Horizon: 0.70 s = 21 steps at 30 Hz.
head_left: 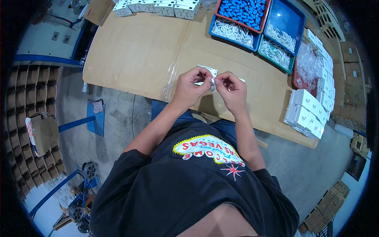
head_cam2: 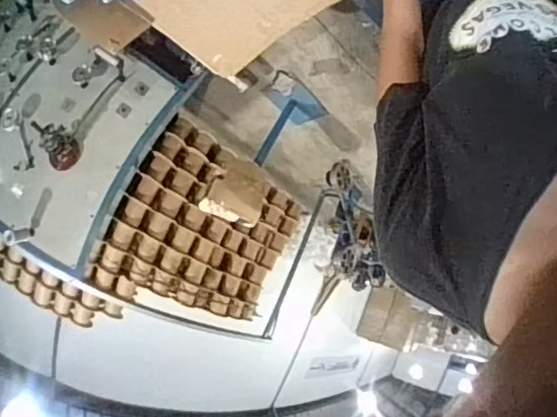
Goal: Assembling small white cardboard boxes and placing blue and white plastic components inside them.
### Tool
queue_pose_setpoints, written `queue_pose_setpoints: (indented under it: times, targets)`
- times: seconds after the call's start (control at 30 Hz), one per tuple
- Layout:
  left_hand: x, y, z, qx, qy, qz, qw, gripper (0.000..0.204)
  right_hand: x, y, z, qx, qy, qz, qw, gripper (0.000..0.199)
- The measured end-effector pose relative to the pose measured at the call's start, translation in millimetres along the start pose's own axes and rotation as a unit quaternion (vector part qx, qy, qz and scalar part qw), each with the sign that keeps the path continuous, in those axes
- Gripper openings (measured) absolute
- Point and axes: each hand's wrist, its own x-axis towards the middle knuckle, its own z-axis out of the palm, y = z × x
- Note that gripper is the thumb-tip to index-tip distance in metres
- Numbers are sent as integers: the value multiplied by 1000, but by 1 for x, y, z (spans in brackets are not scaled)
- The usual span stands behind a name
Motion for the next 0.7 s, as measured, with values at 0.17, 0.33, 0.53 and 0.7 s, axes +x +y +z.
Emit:
queue_pose_setpoints:
  times: [0.17,0.33,0.53,0.7]
  targets:
    - [-1,10,-1,-20,-36,-59,997,13,-1,3,-7,-17,-23,17,999,4]
    - [-2,1,-1,-35,-31,-74,996,14,0,3,-7,-23,-26,15,999,3]
    - [-3,0,2,-34,-22,-74,996,14,0,5,-8,-50,-31,19,998,4]
    - [-3,-3,-4,-27,-30,-72,997,12,0,7,-11,-79,-49,37,995,4]
